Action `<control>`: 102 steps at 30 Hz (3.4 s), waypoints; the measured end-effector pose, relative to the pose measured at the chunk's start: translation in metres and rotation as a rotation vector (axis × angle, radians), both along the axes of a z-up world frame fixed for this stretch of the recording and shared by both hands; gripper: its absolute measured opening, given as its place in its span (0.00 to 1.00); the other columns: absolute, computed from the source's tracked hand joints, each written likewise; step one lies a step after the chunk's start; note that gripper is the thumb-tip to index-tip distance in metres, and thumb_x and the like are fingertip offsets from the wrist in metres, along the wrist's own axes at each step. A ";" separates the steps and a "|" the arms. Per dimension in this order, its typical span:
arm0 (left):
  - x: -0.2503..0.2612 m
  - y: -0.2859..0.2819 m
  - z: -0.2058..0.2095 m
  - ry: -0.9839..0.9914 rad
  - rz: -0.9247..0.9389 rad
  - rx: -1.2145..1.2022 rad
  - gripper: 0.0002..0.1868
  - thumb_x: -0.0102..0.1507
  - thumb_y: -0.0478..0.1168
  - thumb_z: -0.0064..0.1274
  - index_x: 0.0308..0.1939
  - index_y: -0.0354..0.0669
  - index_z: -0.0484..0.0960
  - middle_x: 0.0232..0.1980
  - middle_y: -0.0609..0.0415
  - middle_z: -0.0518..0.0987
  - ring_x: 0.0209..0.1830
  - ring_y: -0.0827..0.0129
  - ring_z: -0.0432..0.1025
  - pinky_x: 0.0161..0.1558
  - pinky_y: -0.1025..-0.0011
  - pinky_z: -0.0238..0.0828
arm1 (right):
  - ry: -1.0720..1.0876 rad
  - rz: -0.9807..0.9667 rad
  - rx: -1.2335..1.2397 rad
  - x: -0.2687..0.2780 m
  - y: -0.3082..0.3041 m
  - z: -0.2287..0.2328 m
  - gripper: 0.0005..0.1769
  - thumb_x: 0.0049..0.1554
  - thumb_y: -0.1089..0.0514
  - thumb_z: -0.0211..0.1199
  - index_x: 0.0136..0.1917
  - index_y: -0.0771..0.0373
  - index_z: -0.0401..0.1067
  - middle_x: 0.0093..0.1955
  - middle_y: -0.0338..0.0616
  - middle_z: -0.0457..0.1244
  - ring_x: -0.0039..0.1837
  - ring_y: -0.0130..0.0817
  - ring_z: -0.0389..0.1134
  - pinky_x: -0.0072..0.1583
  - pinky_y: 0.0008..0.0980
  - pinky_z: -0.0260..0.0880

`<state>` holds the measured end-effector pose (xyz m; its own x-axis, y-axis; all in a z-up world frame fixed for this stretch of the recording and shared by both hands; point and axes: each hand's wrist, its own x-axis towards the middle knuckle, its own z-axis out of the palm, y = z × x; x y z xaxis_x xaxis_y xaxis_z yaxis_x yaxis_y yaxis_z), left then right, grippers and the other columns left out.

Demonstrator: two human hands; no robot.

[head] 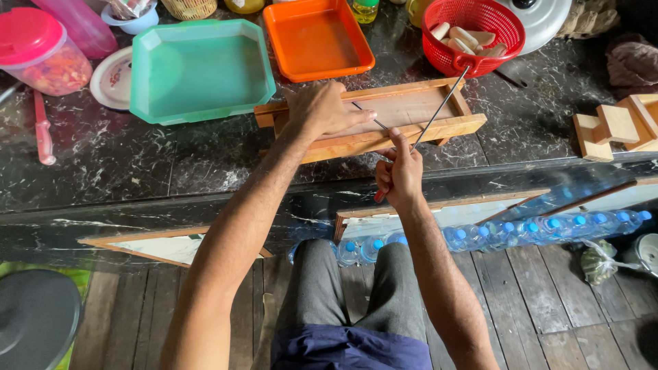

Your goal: The person assembles a wooden object by inserting and tightening screws with a screwdriver. They repeatedly adjust the wooden frame and secure it with screws.

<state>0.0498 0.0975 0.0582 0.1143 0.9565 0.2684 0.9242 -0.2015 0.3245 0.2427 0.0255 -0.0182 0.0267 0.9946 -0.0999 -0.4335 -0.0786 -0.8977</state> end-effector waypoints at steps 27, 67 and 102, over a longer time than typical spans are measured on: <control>0.002 -0.004 0.008 0.003 0.014 -0.140 0.47 0.46 0.86 0.55 0.36 0.43 0.85 0.38 0.53 0.83 0.48 0.55 0.77 0.64 0.10 0.24 | 0.020 -0.002 -0.007 0.001 0.001 -0.002 0.23 0.60 0.41 0.62 0.43 0.63 0.65 0.35 0.40 0.62 0.23 0.21 0.52 0.22 0.27 0.49; -0.054 -0.091 0.016 -0.085 -0.031 0.304 0.18 0.51 0.39 0.67 0.44 0.43 0.81 0.37 0.47 0.86 0.35 0.53 0.81 0.36 0.53 0.77 | -0.544 0.323 0.346 0.040 -0.095 0.064 0.28 0.69 0.57 0.45 0.81 0.53 0.56 0.30 0.30 0.51 0.28 0.18 0.48 0.29 0.21 0.50; -0.061 -0.099 0.008 -0.323 0.039 0.324 0.21 0.51 0.43 0.70 0.45 0.42 0.81 0.38 0.51 0.86 0.35 0.56 0.82 0.36 0.56 0.77 | -0.242 0.622 -0.212 0.039 -0.080 0.048 0.27 0.66 0.55 0.46 0.78 0.43 0.62 0.24 0.26 0.46 0.23 0.17 0.42 0.22 0.22 0.40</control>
<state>-0.0115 -0.0016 0.0666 -0.0588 0.8191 0.5706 0.7950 -0.3073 0.5231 0.2818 -0.0549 0.0302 -0.4950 0.7922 -0.3570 -0.0411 -0.4317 -0.9011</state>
